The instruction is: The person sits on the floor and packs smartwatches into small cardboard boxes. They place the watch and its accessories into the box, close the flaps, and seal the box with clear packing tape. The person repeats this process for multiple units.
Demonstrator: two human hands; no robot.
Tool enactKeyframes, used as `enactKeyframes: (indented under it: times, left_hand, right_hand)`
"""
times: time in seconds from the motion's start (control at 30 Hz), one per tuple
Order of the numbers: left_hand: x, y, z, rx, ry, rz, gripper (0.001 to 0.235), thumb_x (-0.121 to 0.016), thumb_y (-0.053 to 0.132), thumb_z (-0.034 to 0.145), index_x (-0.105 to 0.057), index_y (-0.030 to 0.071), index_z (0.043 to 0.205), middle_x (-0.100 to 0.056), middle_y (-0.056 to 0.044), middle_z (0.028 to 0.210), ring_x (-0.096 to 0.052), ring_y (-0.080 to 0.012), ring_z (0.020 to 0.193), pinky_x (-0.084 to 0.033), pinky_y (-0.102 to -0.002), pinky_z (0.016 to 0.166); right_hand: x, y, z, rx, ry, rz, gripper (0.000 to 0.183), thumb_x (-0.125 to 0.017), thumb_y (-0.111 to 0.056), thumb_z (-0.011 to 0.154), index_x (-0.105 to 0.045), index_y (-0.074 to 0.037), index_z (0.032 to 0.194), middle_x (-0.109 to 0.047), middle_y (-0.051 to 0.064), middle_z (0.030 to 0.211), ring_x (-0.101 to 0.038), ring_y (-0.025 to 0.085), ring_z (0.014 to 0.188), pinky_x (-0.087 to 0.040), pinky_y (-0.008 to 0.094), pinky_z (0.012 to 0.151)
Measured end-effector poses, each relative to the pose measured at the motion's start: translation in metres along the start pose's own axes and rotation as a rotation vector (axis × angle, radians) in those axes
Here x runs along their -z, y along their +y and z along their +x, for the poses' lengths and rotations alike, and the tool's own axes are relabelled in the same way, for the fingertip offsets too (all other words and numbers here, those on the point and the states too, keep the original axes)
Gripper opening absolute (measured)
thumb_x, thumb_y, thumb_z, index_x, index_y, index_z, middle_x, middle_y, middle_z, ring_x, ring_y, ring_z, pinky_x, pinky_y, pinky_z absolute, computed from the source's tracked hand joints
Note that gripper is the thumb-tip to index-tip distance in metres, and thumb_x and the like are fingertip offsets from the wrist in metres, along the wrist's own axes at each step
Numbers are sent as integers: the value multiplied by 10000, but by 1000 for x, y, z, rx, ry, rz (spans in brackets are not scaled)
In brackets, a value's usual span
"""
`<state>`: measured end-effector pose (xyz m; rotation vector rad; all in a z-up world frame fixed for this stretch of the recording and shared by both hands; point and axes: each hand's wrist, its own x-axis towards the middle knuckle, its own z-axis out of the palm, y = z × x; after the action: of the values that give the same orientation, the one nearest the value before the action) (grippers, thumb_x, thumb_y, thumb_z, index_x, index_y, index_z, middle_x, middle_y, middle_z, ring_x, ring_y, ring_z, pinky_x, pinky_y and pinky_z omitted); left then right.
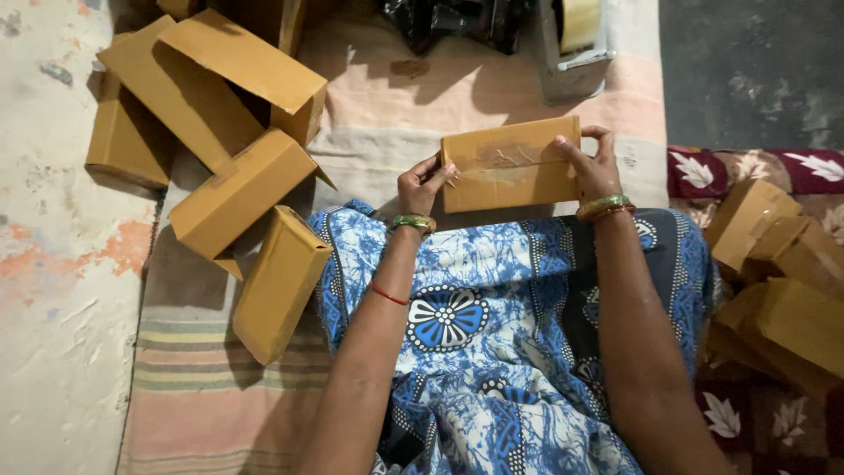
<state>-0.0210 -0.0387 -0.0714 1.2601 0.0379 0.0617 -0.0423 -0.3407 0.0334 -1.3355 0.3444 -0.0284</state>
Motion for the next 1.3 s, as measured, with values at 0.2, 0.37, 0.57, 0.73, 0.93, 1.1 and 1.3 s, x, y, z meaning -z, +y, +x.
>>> enactKeyframes:
  times: [0.2,0.37,0.57,0.73,0.93,1.1,1.3]
  left_hand:
    - [44,24,27,428,125,-458,444,-745,190,860,-509,172,1235,-664,-39,828,-645,-160,693,-590,-361,633]
    - [57,70,2,-248,642,-269,357,-760,41,864,-586,13,1175,-671,-53,851,-571,-125,658,-501,-273,529]
    - [71,109,-16,-200,702,-329,266,-725,32,831,-608,43,1069,-655,-31,813,-605,-118,668,-543,-284,581]
    - [82,84,2,-157,913,-316,391,-827,181,865,-476,28,945,-533,-48,780,-534,-167,708,-480,-371,643]
    - [84,83,29,-294,1289,-149,634,-931,379,670,-490,33,967,-623,-177,1007,-637,-242,907,-595,-398,863]
    - [96,128,30,-207,1192,-382,814,-861,468,699,-569,-87,1218,-622,-260,1326,-666,-294,1101,-559,-444,968]
    - [99,153,26,-311,1087,-457,925,-826,512,686,-568,-26,1393,-535,-201,1456,-569,-282,1246,-470,-460,1043]
  right_hand:
    - [102,-23,0,211,236,80,529,-806,-258,899,-467,-161,1294,-700,123,1112,-697,245,990,-632,392,808]
    - [254,-15,11,487,539,223,522,-744,-404,1002,-626,-29,1345,-693,177,1302,-666,312,1186,-637,468,1001]
    - [330,16,-39,284,911,200,500,-727,-345,1001,-631,-15,1366,-681,175,1322,-670,298,1165,-640,439,966]
    - [330,27,-65,204,1017,176,472,-724,-256,980,-604,-28,1376,-670,161,1304,-680,270,1105,-643,395,892]
    - [299,38,-58,195,1006,148,470,-719,-150,955,-572,-44,1389,-658,145,1283,-692,236,1033,-645,342,803]
    - [250,25,-42,261,938,83,495,-715,-61,934,-546,-57,1399,-647,131,1265,-702,209,973,-647,298,730]
    - [173,2,-37,412,780,-12,553,-711,45,909,-514,-73,1412,-634,115,1243,-714,175,901,-650,245,641]
